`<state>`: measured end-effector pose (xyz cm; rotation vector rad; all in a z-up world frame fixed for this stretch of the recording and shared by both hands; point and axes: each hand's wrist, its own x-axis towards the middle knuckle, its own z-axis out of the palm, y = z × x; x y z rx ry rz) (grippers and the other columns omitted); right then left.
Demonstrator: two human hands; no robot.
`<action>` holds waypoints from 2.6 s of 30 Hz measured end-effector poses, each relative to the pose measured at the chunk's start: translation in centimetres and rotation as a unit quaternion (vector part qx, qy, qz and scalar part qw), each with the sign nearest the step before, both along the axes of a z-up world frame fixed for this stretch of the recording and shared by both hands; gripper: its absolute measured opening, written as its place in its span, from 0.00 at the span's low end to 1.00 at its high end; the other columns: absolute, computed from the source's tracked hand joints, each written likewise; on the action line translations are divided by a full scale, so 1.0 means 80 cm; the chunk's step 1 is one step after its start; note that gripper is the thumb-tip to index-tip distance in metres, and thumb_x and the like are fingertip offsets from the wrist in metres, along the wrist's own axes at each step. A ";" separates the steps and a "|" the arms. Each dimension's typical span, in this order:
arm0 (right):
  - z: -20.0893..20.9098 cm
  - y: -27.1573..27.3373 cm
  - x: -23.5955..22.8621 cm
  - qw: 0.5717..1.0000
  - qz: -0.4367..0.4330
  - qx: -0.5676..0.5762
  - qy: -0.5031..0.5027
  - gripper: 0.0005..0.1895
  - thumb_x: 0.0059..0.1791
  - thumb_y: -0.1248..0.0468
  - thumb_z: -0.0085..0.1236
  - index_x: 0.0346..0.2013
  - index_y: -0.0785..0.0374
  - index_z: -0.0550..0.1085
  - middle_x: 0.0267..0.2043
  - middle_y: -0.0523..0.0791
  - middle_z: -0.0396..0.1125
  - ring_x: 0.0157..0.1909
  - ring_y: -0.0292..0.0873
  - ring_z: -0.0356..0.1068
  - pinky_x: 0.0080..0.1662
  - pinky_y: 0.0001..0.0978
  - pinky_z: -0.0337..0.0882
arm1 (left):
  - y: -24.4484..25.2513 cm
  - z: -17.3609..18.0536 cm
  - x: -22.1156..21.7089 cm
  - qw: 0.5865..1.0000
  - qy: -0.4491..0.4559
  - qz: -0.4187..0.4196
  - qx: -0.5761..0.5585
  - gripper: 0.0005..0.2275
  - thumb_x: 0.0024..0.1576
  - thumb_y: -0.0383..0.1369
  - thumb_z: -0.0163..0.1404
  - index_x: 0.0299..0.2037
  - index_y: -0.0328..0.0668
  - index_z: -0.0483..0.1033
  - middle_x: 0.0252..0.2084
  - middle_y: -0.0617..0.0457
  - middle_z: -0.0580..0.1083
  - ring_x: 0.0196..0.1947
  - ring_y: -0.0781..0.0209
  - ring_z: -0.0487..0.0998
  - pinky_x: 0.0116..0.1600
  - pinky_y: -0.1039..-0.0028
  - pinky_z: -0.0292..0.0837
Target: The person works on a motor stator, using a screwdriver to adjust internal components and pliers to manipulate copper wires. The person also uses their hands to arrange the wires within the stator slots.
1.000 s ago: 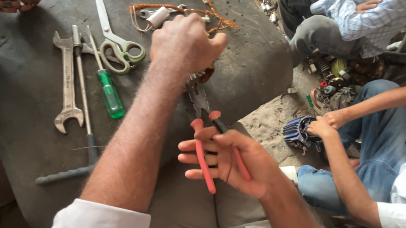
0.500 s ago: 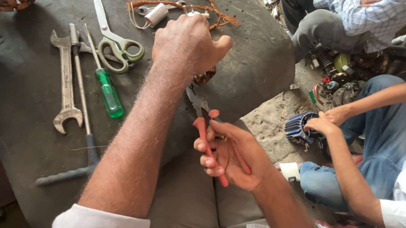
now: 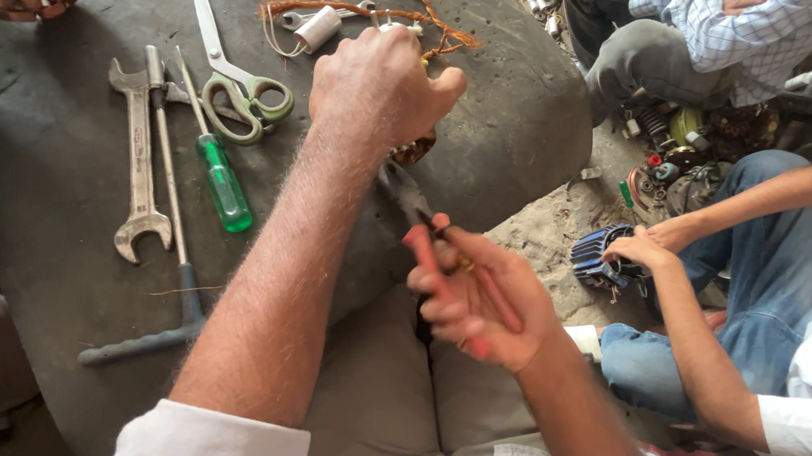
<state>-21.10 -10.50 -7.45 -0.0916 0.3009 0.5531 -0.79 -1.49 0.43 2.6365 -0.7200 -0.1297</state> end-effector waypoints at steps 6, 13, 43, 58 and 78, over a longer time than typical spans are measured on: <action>-0.007 0.002 -0.004 0.997 -0.008 0.082 -0.004 0.19 0.60 0.50 0.43 0.37 0.61 0.73 0.39 0.50 0.67 0.32 0.42 0.68 0.27 0.26 0.67 | -0.004 0.003 0.000 1.000 0.009 -0.005 0.007 0.25 0.53 0.52 0.51 0.46 0.36 0.79 0.47 0.40 0.78 0.48 0.44 0.80 0.53 0.55 0.75; -0.008 0.005 -0.011 0.954 -0.010 -0.298 -0.034 0.15 0.58 0.55 0.46 0.39 0.63 0.74 0.39 0.52 0.67 0.31 0.45 0.68 0.27 0.31 0.67 | -0.006 0.004 -0.001 1.000 -0.012 -0.004 0.012 0.24 0.54 0.52 0.51 0.46 0.35 0.79 0.46 0.39 0.78 0.47 0.44 0.81 0.51 0.54 0.76; -0.022 -0.064 -0.057 0.987 -0.108 -0.101 -0.069 0.20 0.57 0.55 0.43 0.57 0.65 0.70 0.43 0.54 0.68 0.34 0.49 0.72 0.30 0.35 0.73 | -0.003 0.003 0.007 0.998 0.039 0.007 0.044 0.25 0.55 0.55 0.50 0.47 0.39 0.81 0.49 0.39 0.78 0.50 0.44 0.80 0.56 0.54 0.74; -0.006 -0.082 0.053 0.971 -0.069 -0.226 -0.041 0.20 0.58 0.56 0.43 0.53 0.72 0.70 0.59 0.68 0.66 0.56 0.63 0.74 0.54 0.56 0.77 | 0.022 0.001 0.012 0.992 0.070 0.096 -0.042 0.31 0.52 0.59 0.49 0.49 0.35 0.78 0.53 0.37 0.75 0.56 0.39 0.76 0.61 0.53 0.69; 0.041 -0.061 0.117 0.070 -0.295 -0.904 -0.301 0.14 0.48 0.66 0.64 0.47 0.64 0.77 0.49 0.53 0.72 0.50 0.49 0.71 0.52 0.41 0.72 | 0.015 0.007 0.004 0.992 0.080 0.093 -0.023 0.37 0.50 0.65 0.51 0.53 0.36 0.76 0.54 0.38 0.76 0.57 0.39 0.76 0.59 0.51 0.71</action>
